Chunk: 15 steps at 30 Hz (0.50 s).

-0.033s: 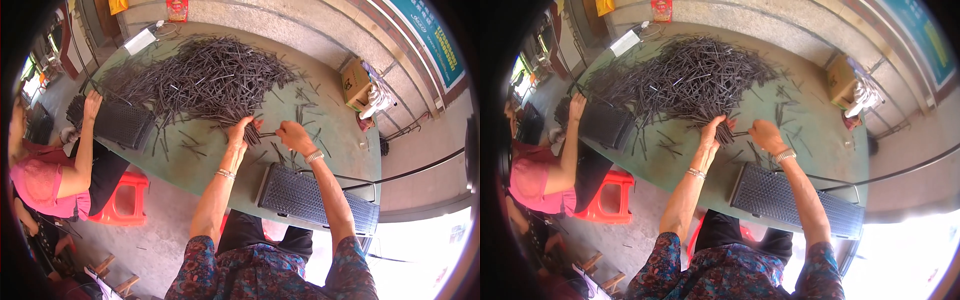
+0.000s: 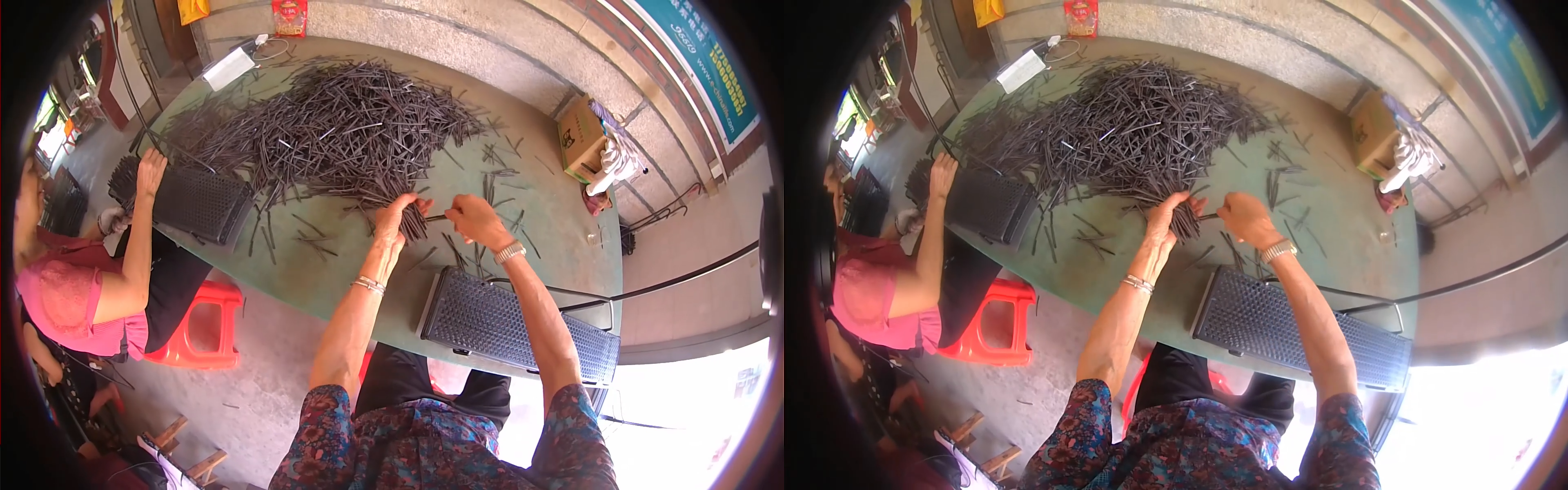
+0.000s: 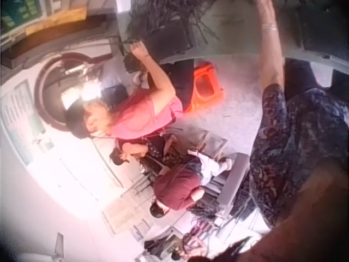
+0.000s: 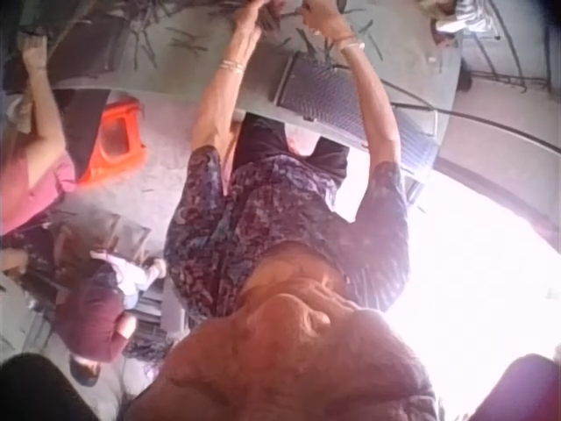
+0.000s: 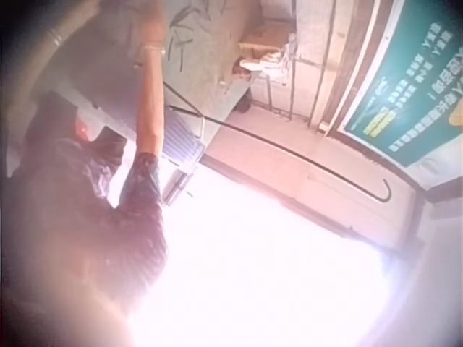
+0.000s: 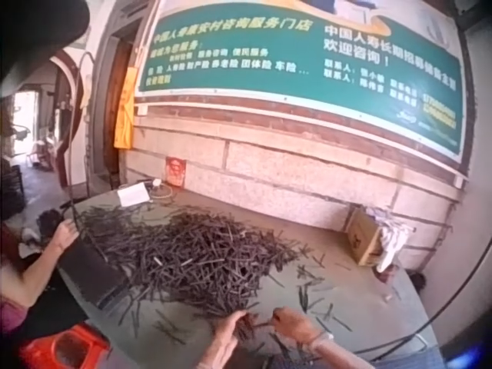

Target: Sorting and inserting small metal rods into a perforated grid at a manual assembly workstation.

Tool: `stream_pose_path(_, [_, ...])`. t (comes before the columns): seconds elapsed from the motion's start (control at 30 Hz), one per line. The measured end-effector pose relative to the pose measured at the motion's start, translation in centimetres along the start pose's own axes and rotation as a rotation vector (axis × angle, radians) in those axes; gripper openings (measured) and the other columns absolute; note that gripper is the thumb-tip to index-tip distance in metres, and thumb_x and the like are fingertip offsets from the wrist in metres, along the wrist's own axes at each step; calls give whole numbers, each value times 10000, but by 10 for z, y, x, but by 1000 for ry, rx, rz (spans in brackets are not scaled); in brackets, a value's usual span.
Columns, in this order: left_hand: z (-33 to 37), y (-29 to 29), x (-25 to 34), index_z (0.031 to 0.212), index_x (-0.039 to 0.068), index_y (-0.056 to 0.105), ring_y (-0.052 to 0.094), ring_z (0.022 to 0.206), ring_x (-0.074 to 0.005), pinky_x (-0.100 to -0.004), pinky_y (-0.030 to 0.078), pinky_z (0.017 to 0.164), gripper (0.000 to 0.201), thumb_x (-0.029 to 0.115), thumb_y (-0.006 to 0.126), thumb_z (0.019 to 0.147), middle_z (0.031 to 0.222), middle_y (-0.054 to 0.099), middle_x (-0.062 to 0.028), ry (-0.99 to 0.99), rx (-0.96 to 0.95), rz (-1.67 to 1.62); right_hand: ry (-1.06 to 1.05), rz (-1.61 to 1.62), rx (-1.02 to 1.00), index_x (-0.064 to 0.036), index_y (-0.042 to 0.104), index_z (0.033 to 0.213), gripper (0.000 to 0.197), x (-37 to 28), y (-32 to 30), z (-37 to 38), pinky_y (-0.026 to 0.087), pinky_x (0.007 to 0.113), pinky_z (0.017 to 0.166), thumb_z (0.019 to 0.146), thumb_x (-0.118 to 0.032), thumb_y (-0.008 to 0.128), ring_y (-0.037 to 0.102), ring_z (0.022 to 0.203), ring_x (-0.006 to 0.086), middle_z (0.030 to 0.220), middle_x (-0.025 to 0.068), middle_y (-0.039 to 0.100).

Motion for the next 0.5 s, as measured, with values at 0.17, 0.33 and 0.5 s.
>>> stream_pose_path(0.17, [-2,-7,-9,796,-25,688,634,711,-147,-278,475,712,210,156,752,711,830,691,-107,76,35,301,71,225,-41,49,598,849,169,-10,8,31,544,329,471,846,-114,553,653,528,214,641,129,639])
stream_pose_path(0.33, [-5,-7,-12,984,-92,620,693,782,-254,-370,589,749,234,72,662,822,915,685,-166,9,-67,214,74,408,-77,51,579,842,190,-16,21,44,553,294,483,879,-134,593,642,541,181,673,113,635])
stream_pose_path(0.5, [-11,0,-6,1006,-47,625,689,780,-240,-372,587,746,252,165,649,871,854,672,-108,-11,-169,192,4,493,59,43,558,1031,232,-28,25,45,554,315,492,893,-142,558,647,542,203,691,123,644])
Point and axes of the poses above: each hand's wrist, its own z-axis towards the middle knuckle, its own y-axis out of the palm, x = y × z, the point moved 7 cm from there along z, towards the middle knuckle
